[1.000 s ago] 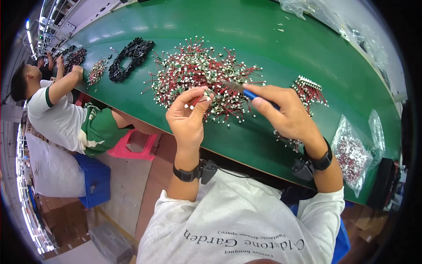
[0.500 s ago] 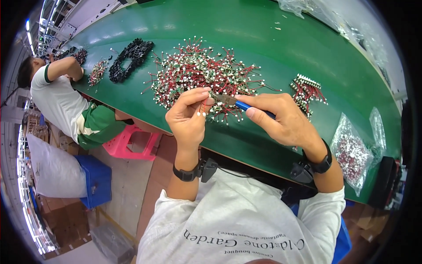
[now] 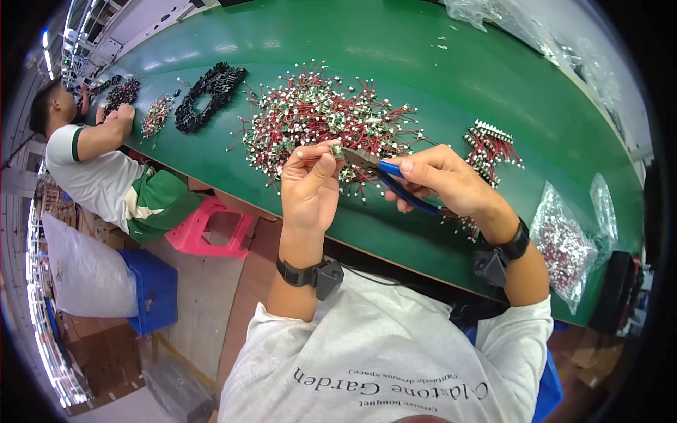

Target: The person picks up a bundle of wires and uses pliers to cut them from a strip of circuit boards, then places the separated boards into a stack.

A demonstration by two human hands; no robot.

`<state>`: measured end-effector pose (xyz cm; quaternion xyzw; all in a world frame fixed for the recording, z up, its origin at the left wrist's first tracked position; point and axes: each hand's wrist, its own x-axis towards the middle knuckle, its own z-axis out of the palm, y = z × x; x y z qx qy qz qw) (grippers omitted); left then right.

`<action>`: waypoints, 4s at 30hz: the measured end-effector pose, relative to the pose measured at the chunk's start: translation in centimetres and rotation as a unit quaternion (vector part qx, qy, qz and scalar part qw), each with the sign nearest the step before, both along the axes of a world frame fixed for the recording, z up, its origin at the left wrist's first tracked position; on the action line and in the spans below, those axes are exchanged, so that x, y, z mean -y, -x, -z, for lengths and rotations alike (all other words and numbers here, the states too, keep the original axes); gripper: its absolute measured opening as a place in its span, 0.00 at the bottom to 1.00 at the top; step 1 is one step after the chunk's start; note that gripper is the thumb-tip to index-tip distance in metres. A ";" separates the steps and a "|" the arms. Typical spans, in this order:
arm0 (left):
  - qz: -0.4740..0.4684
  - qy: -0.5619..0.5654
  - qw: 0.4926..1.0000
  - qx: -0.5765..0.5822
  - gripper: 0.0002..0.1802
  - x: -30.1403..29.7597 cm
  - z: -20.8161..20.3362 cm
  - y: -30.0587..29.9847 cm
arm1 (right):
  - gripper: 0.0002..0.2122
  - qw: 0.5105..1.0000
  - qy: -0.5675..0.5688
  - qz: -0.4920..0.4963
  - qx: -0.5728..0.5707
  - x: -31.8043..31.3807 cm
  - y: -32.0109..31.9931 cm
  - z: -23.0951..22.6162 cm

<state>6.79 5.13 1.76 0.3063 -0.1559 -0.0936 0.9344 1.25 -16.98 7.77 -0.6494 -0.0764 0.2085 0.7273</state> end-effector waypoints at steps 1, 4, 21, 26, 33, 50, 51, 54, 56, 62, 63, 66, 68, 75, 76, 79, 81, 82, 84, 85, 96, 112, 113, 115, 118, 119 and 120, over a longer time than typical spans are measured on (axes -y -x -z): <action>0.023 0.033 0.999 -0.022 0.09 0.1 0.1 -0.1 | 0.21 1.000 -0.003 -0.005 -0.003 0.1 0.0 0.0; -0.038 -0.017 0.999 0.012 0.08 0.3 -0.1 -0.4 | 0.20 0.999 0.014 0.024 0.016 0.3 0.0 0.1; -0.201 -0.226 0.943 0.139 0.11 0.4 -0.9 0.4 | 0.15 0.904 0.285 0.062 0.313 -0.9 1.7 -3.0; -0.201 -0.229 0.939 0.161 0.11 0.1 -0.9 0.4 | 0.15 0.899 0.297 0.066 0.316 -0.9 1.7 -2.9; -0.218 -0.238 0.923 0.208 0.11 -0.2 -1.3 0.5 | 0.14 0.904 0.280 0.066 0.316 -1.5 1.8 -3.4; -0.181 -0.298 0.909 0.228 0.10 -0.7 -2.4 0.5 | 0.13 0.887 0.317 0.106 0.318 -2.1 2.3 -4.1; -0.183 -0.299 0.909 0.227 0.10 -0.7 -2.6 0.5 | 0.13 0.898 0.318 0.091 0.289 -2.2 2.3 -4.6; -0.151 -0.228 0.942 0.193 0.09 -1.2 -2.8 0.9 | 0.14 0.919 0.313 0.055 0.233 -2.0 2.2 -5.2; -0.129 -0.204 0.954 0.179 0.06 -1.1 -2.5 0.6 | 0.15 0.928 0.306 0.037 0.209 -1.6 1.9 -4.6; -0.032 -0.037 0.997 0.067 0.06 -0.7 -1.5 0.1 | 0.17 0.985 0.110 0.062 0.118 -1.6 1.7 -2.4; -0.015 -0.009 0.999 0.029 0.06 -0.6 -1.6 0.1 | 0.17 0.980 0.123 0.079 0.133 -1.5 1.6 -2.1; -0.118 -0.155 0.979 0.067 0.09 -1.0 -1.9 -0.2 | 0.16 0.938 0.211 0.144 0.236 -1.5 1.1 -2.0; -0.181 -0.237 0.947 0.118 0.09 -1.4 -2.0 -0.6 | 0.15 0.864 0.301 0.217 0.340 -1.4 0.4 -2.0; -0.307 -0.474 0.794 0.225 0.16 0.9 -4.9 -2.8 | 0.16 0.700 0.559 0.235 0.377 0.2 0.3 -1.3; -0.305 -0.516 0.764 0.241 0.16 1.6 -5.6 -3.1 | 0.16 0.703 0.558 0.236 0.372 0.5 0.6 -1.8; -0.289 -0.598 0.697 0.268 0.21 2.0 -5.8 -4.7 | 0.16 0.730 0.530 0.261 0.345 0.9 1.3 -4.1; -0.327 -0.654 0.623 0.278 0.31 2.5 -5.6 -5.1 | 0.16 0.748 0.496 0.280 0.341 1.4 1.5 -5.0; -0.375 -0.652 0.577 0.319 0.34 3.1 -5.9 -4.9 | 0.14 0.724 0.496 0.301 0.372 1.8 1.7 -5.2; -0.372 -0.637 0.593 0.324 0.33 4.1 -6.5 -3.6 | 0.14 0.726 0.488 0.311 0.371 2.6 2.1 -5.8; -0.373 -0.618 0.610 0.326 0.33 4.7 -6.7 -2.7 | 0.14 0.726 0.483 0.318 0.373 3.2 2.4 -6.0; -0.039 -0.670 0.650 0.356 0.18 8.8 -5.5 2.5 | 0.14 0.707 0.472 0.330 0.410 6.0 3.4 -7.5; 0.134 -0.547 0.668 0.486 0.20 14.2 -7.6 2.2 | 0.15 0.680 0.512 0.364 0.377 8.0 3.9 -6.2; 0.162 -0.548 0.692 0.441 0.19 13.8 -7.8 1.9 | 0.16 0.686 0.505 0.361 0.381 8.0 4.0 -6.3; 0.149 -0.509 0.758 0.379 0.17 13.1 -7.4 1.8 | 0.16 0.679 0.518 0.365 0.371 8.2 4.2 -6.7; 0.124 -0.425 0.871 0.211 0.14 11.0 -6.8 0.8 | 0.17 0.679 0.494 0.380 0.389 8.1 4.0 -6.5; 0.099 -0.408 0.891 0.175 0.15 10.2 -6.7 0.3 | 0.17 0.694 0.472 0.387 0.382 7.5 3.2 -6.4; 0.088 -0.409 0.891 0.177 0.15 10.1 -6.3 0.0 | 0.18 0.712 0.446 0.390 0.377 7.2 2.4 -6.3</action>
